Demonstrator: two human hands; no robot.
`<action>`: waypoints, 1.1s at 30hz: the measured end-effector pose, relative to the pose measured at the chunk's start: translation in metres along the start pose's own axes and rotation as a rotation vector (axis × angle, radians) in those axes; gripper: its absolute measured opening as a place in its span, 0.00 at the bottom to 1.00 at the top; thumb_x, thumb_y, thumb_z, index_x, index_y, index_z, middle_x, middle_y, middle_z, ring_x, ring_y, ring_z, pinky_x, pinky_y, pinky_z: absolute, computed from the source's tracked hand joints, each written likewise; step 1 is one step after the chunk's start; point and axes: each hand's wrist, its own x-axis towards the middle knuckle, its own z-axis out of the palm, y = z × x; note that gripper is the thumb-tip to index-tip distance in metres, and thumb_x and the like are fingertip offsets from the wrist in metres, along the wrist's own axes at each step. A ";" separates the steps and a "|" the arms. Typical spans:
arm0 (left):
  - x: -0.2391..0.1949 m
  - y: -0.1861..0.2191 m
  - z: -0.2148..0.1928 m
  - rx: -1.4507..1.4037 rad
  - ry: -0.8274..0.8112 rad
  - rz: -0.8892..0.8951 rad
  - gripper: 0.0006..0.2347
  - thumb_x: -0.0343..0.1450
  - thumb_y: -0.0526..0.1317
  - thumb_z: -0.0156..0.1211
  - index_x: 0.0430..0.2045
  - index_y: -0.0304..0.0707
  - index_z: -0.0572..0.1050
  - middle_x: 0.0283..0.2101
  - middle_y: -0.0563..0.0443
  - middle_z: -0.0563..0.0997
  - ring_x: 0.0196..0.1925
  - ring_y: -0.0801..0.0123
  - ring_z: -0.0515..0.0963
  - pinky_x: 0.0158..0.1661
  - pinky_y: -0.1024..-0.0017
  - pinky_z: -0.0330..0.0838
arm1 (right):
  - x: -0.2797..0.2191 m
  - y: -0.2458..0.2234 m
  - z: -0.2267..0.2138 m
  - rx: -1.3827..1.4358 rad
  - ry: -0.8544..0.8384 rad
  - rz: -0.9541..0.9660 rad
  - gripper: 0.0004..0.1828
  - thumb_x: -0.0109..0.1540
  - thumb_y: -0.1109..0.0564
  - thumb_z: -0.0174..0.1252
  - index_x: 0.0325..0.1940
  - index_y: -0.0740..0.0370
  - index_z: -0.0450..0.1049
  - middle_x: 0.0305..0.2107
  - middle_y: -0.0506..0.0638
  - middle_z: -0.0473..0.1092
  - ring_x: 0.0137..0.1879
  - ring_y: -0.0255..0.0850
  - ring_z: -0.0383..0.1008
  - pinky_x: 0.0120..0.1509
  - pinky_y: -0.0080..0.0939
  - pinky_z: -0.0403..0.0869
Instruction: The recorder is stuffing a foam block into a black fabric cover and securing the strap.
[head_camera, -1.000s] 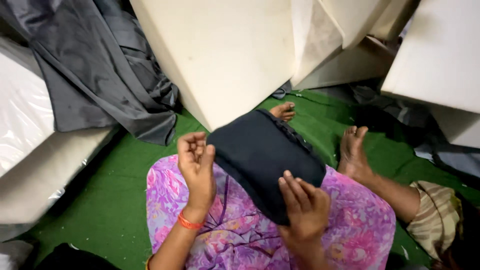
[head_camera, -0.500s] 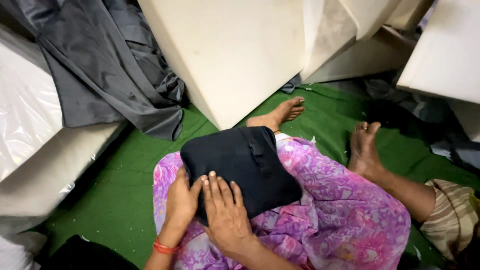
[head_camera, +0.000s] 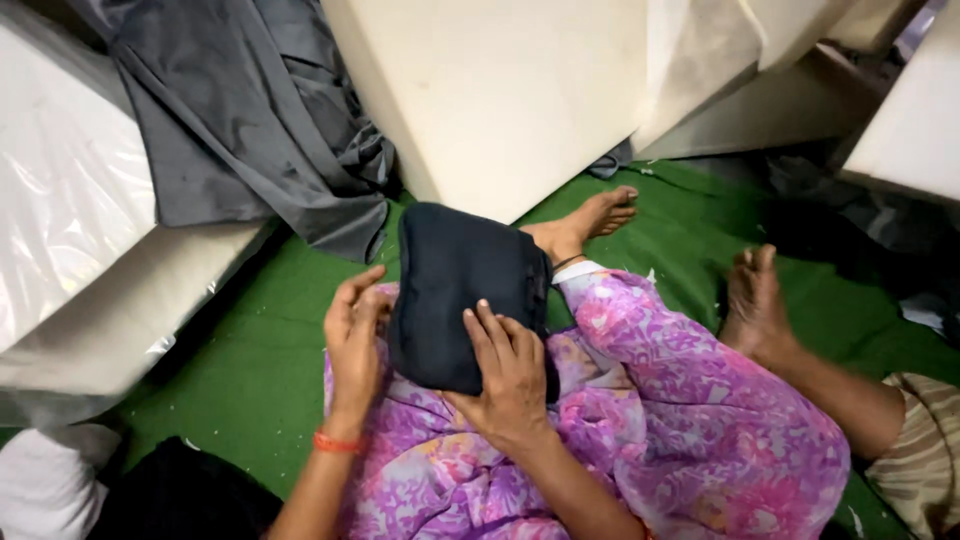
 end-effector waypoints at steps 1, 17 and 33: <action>-0.004 -0.001 -0.001 -0.348 0.001 0.069 0.24 0.77 0.50 0.56 0.58 0.25 0.74 0.39 0.51 0.77 0.37 0.72 0.72 0.39 0.73 0.67 | 0.006 -0.004 -0.003 0.020 0.071 0.003 0.53 0.44 0.48 0.75 0.70 0.62 0.64 0.66 0.59 0.64 0.62 0.58 0.66 0.67 0.58 0.64; 0.020 -0.008 0.014 -0.373 -0.026 0.007 0.21 0.71 0.37 0.68 0.54 0.17 0.75 0.48 0.36 0.84 0.46 0.51 0.86 0.50 0.64 0.76 | 0.019 0.028 0.028 0.044 0.065 -0.162 0.53 0.57 0.26 0.58 0.73 0.65 0.60 0.69 0.65 0.58 0.77 0.61 0.54 0.79 0.67 0.48; 0.042 -0.019 -0.006 0.891 0.034 0.134 0.17 0.73 0.44 0.60 0.51 0.29 0.76 0.31 0.32 0.83 0.33 0.42 0.83 0.34 0.53 0.75 | 0.030 0.094 0.033 0.909 -0.132 -0.018 0.33 0.74 0.43 0.32 0.79 0.63 0.53 0.74 0.62 0.58 0.82 0.50 0.53 0.86 0.56 0.39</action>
